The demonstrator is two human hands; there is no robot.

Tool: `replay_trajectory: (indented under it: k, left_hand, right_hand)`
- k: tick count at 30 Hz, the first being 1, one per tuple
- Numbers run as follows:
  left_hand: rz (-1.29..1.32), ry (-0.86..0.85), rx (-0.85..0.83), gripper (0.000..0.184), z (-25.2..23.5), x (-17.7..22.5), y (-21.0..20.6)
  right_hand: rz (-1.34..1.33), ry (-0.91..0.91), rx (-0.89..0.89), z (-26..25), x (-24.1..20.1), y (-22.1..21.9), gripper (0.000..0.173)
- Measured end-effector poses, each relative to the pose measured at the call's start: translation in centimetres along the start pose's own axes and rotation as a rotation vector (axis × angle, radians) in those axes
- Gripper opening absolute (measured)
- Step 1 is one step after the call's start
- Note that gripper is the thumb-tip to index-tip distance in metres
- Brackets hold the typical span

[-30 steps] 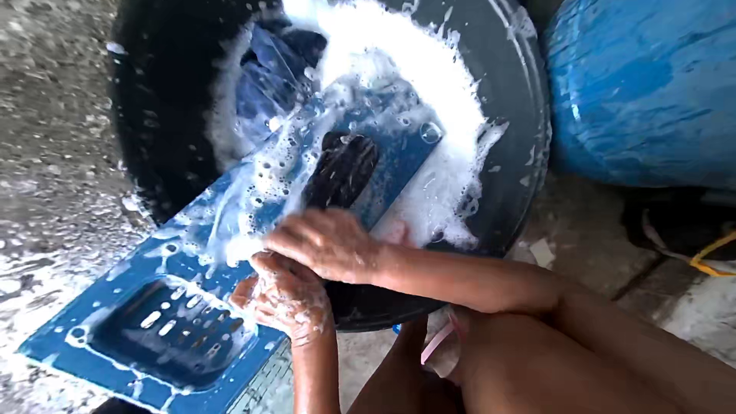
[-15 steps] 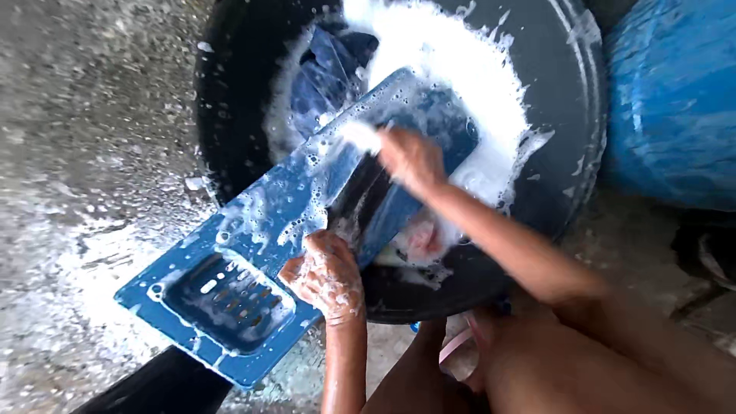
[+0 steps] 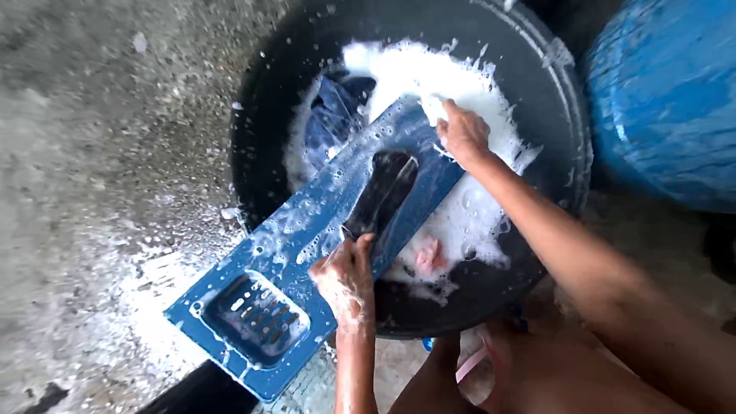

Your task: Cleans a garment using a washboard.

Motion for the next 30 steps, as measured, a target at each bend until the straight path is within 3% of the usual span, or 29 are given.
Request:
replay_trajectory:
  k: [5, 7, 10, 12, 13, 14, 17, 19, 20, 22, 25, 27, 30]
  left_hand:
    - [1.0, 0.324, -0.328, 0.018, -5.2, 7.0, -0.8]
    - [1.238, 0.428, -0.398, 0.013, -6.4, 9.5, 0.2]
    - [1.368, 0.789, -0.253, 0.023, -5.7, 8.6, 1.4]
    - [1.271, 0.975, -0.06, 0.019, -3.5, 5.2, 1.0]
    - [1.147, 0.99, 0.047, 0.016, -2.1, 3.0, 0.8]
    - [0.988, 0.93, 0.115, 0.013, -0.8, 0.9, 0.5]
    - [0.32, 0.505, 0.117, 0.037, 1.6, -2.3, 0.7]
    - [-0.119, 0.26, 0.124, 0.026, 1.9, -2.1, 0.8]
    - [-0.241, 0.164, 0.138, 0.021, 2.0, -2.0, 0.4]
    - [-0.345, 0.056, 0.177, 0.018, 2.1, -2.0, -0.2]
    - [-0.327, 0.032, 0.219, 0.018, 1.9, -1.8, -0.3]
    - [-0.304, 0.03, 0.244, 0.019, 1.7, -1.6, -0.5]
    - [-0.294, 0.032, 0.249, 0.019, 1.9, -2.0, -0.3]
  right_hand:
    - [-0.825, -0.28, -0.034, 2.9, 2.8, -1.3, 0.036]
    - [-0.93, -0.39, 0.016, 3.6, 3.3, -0.2, 0.036]
    - [-0.9, -0.349, 0.131, 2.4, 2.7, 4.0, 0.038]
    - [-0.845, -0.226, 0.203, 2.1, 0.8, 6.2, 0.042]
    - [-0.784, -0.142, 0.238, 2.7, -0.9, 6.7, 0.043]
    - [-0.721, -0.038, 0.27, 4.3, -3.2, 6.9, 0.041]
    - [-0.565, 0.438, 0.205, 14.1, -10.5, 3.8, 0.036]
    - [-0.436, 0.724, 0.118, 18.5, -12.1, -0.9, 0.032]
    - [-0.373, 0.771, 0.131, 18.2, -11.3, -2.5, 0.03]
    - [-0.191, 0.613, 0.229, 12.3, -8.1, -3.1, 0.026]
    - [0.036, 0.239, 0.183, 3.2, -3.7, -1.4, 0.035]
    - [-0.03, 0.286, 0.254, 4.8, -6.0, 0.1, 0.035]
    - [-0.298, 0.648, 0.201, 16.0, -11.8, -1.1, 0.023]
Point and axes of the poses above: each hand's wrist, its own z-axis away from the middle knuckle, its own y-axis out of the back of the hand, x = y × z, the point moved 6 cm from there along -z, towards the middle knuckle, and after that the axes turned 14 degrees about x, right-handed, at the moved point
